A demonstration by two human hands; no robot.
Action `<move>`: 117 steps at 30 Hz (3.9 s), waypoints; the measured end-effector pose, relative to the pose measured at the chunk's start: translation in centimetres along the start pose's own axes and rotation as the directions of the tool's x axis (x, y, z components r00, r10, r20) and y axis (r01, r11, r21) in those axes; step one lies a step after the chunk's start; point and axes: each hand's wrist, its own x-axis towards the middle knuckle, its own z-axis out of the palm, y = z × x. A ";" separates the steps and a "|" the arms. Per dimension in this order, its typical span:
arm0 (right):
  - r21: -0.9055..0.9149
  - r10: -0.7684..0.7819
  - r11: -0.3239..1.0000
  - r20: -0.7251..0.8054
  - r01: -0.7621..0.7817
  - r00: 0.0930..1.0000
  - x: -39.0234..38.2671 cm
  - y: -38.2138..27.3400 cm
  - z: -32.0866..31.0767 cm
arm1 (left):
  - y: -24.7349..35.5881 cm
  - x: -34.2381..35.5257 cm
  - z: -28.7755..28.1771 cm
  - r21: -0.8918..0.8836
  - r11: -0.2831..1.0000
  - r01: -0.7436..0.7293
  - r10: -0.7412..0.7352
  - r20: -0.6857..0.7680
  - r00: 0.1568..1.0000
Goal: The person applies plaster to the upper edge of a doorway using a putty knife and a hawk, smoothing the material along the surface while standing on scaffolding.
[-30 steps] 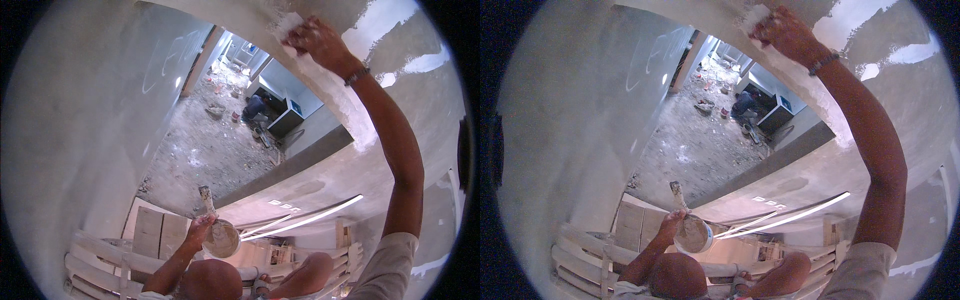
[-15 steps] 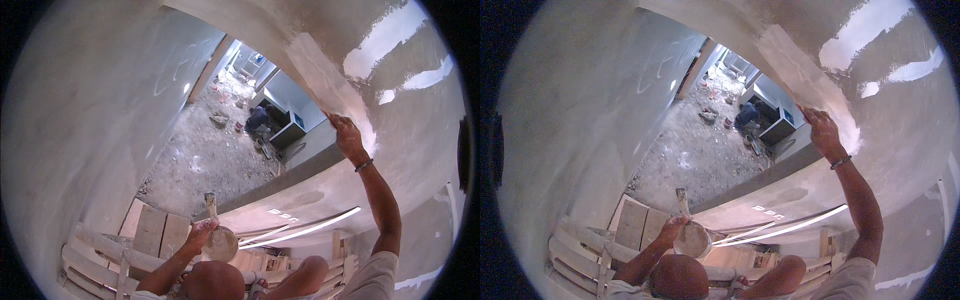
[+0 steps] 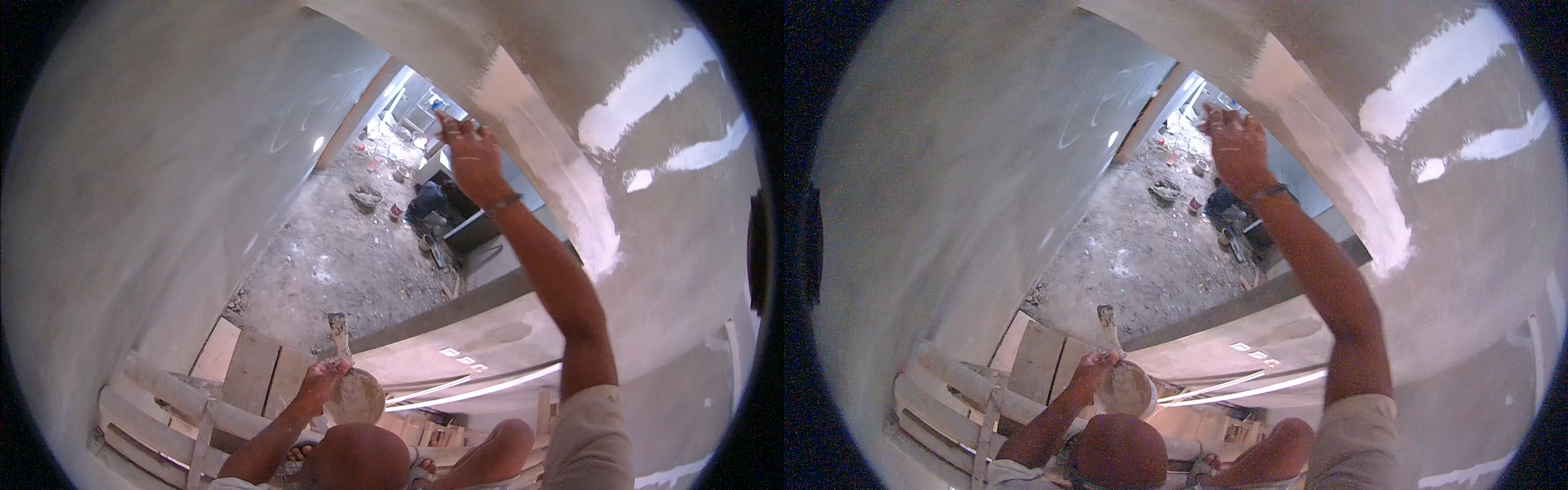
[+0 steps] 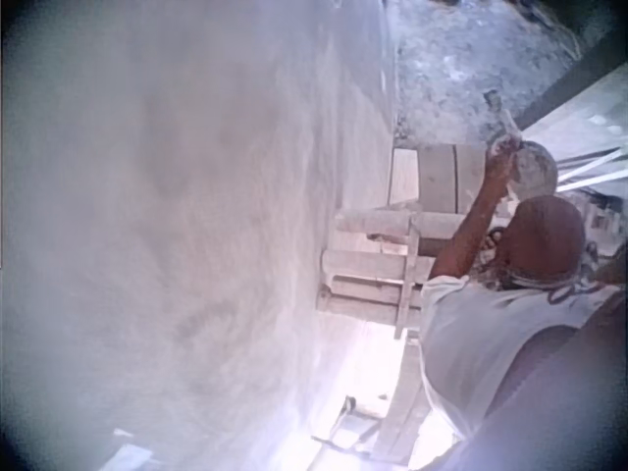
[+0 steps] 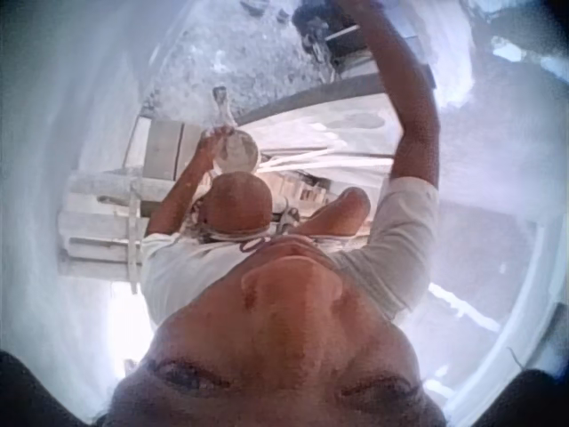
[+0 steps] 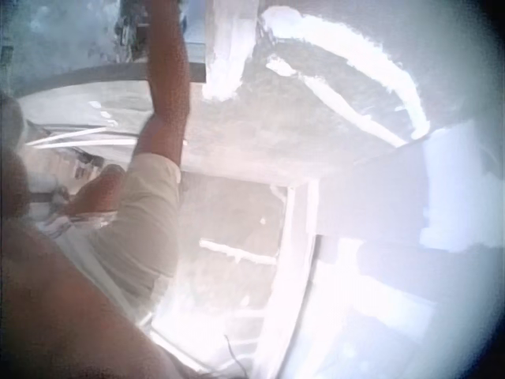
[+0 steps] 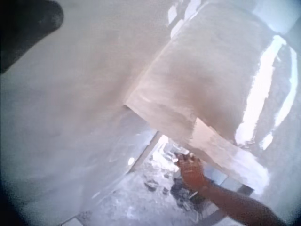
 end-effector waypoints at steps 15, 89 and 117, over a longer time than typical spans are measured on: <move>-0.031 -0.591 0.806 0.018 0.592 0.806 6.3 13.8 -5.3 | -2.7 3.7 2.0 -0.015 0.990 0.139 -0.136 0.129 0.982; -0.136 -0.429 0.895 -0.002 0.425 0.903 5.1 5.5 -6.4 | -0.2 -2.0 -6.9 0.030 1.000 0.010 -0.010 0.008 1.000; -0.340 0.040 0.940 0.087 -0.008 0.995 13.9 8.1 -5.9 | 1.1 -2.5 -3.9 0.083 0.994 0.065 -0.070 0.049 0.996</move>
